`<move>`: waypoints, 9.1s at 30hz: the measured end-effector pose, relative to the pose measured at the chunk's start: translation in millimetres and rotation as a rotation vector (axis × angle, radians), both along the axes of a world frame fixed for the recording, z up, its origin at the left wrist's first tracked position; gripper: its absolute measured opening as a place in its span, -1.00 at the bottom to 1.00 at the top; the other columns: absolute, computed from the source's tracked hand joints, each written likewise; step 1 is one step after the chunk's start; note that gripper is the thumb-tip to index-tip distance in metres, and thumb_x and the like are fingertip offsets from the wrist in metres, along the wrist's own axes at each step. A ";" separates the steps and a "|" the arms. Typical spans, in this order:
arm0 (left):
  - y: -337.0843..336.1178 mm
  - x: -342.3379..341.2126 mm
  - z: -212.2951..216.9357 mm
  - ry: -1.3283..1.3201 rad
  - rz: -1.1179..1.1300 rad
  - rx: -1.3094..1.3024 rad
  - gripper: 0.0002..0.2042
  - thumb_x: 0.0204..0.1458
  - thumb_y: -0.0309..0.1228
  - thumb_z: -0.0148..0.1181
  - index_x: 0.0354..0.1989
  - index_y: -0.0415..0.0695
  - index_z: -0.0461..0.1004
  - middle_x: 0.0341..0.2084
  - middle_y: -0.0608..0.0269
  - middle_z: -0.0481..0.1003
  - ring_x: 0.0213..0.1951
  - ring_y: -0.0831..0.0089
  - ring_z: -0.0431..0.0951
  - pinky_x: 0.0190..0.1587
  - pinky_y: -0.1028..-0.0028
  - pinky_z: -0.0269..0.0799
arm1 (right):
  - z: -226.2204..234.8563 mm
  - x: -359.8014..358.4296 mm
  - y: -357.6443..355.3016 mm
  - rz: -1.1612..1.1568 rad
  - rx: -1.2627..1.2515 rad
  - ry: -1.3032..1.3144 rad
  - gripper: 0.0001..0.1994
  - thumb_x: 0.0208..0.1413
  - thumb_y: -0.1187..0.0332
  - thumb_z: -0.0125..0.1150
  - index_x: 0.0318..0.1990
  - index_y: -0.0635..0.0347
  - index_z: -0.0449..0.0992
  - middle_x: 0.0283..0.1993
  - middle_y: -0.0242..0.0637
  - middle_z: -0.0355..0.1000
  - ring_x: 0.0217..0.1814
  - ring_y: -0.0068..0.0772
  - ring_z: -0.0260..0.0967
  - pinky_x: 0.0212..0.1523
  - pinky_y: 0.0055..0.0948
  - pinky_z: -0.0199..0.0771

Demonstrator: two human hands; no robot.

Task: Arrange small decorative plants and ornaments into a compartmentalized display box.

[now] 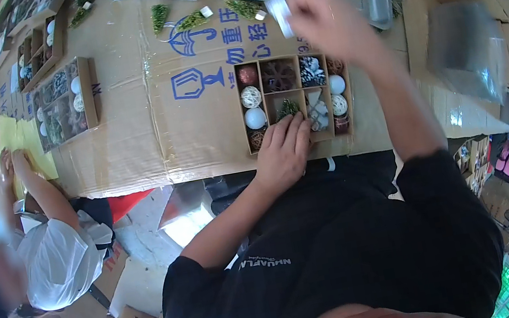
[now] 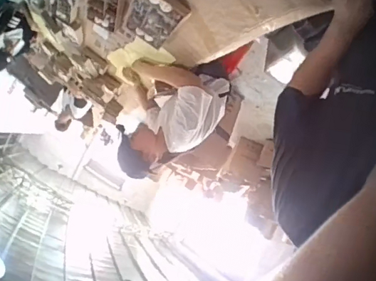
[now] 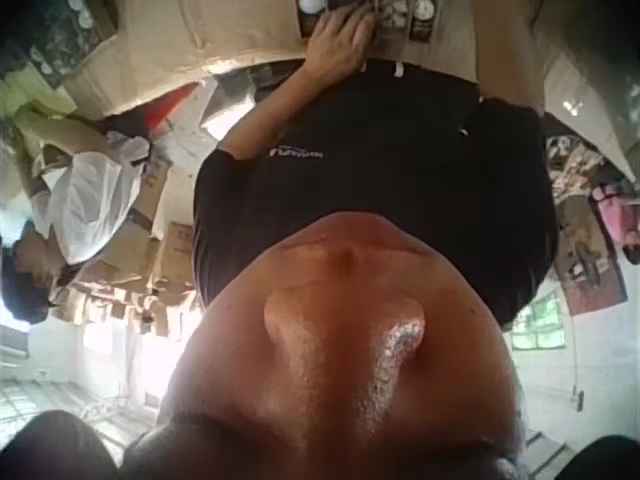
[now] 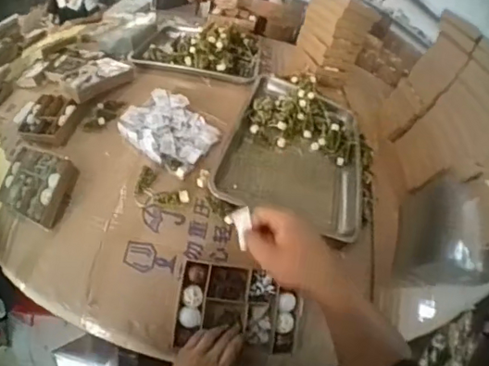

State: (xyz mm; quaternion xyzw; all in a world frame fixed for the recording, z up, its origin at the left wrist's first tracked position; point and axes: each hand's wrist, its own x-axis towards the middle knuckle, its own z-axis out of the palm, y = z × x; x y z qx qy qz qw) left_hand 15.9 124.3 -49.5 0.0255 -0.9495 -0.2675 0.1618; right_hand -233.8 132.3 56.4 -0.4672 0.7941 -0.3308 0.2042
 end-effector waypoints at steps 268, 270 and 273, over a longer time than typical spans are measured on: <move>-50.1 -13.8 47.4 -0.319 -0.456 -0.364 -0.09 0.05 -0.04 0.25 0.48 -0.24 -0.05 0.49 -0.01 -0.03 0.53 0.11 -0.13 0.50 0.07 -0.27 | 19.3 32.1 233.5 -0.872 -0.302 0.658 -0.70 0.23 0.22 0.28 -0.01 0.22 0.54 -0.12 -0.21 0.55 -0.12 -0.30 0.49 -0.01 -0.28 0.47; -41.8 -14.4 37.6 -0.273 -0.429 -0.388 -0.11 0.01 -0.09 0.28 0.46 -0.26 0.03 0.46 -0.03 0.03 0.51 0.09 -0.05 0.49 0.06 -0.21 | 47.6 -18.2 278.7 -0.900 -0.074 0.904 -0.67 0.23 0.17 0.26 0.00 0.23 0.55 -0.08 -0.15 0.55 -0.08 -0.19 0.49 0.01 -0.20 0.46; -33.8 -9.5 34.6 -0.254 -0.339 -0.345 -0.21 0.05 -0.12 0.19 0.41 -0.29 0.12 0.45 0.00 0.08 0.50 0.11 -0.02 0.50 0.07 -0.20 | 69.3 -88.9 328.2 -0.894 0.396 0.945 -0.63 0.25 0.14 0.20 -0.04 0.31 0.58 -0.07 0.00 0.56 -0.03 0.01 0.52 0.02 -0.13 0.46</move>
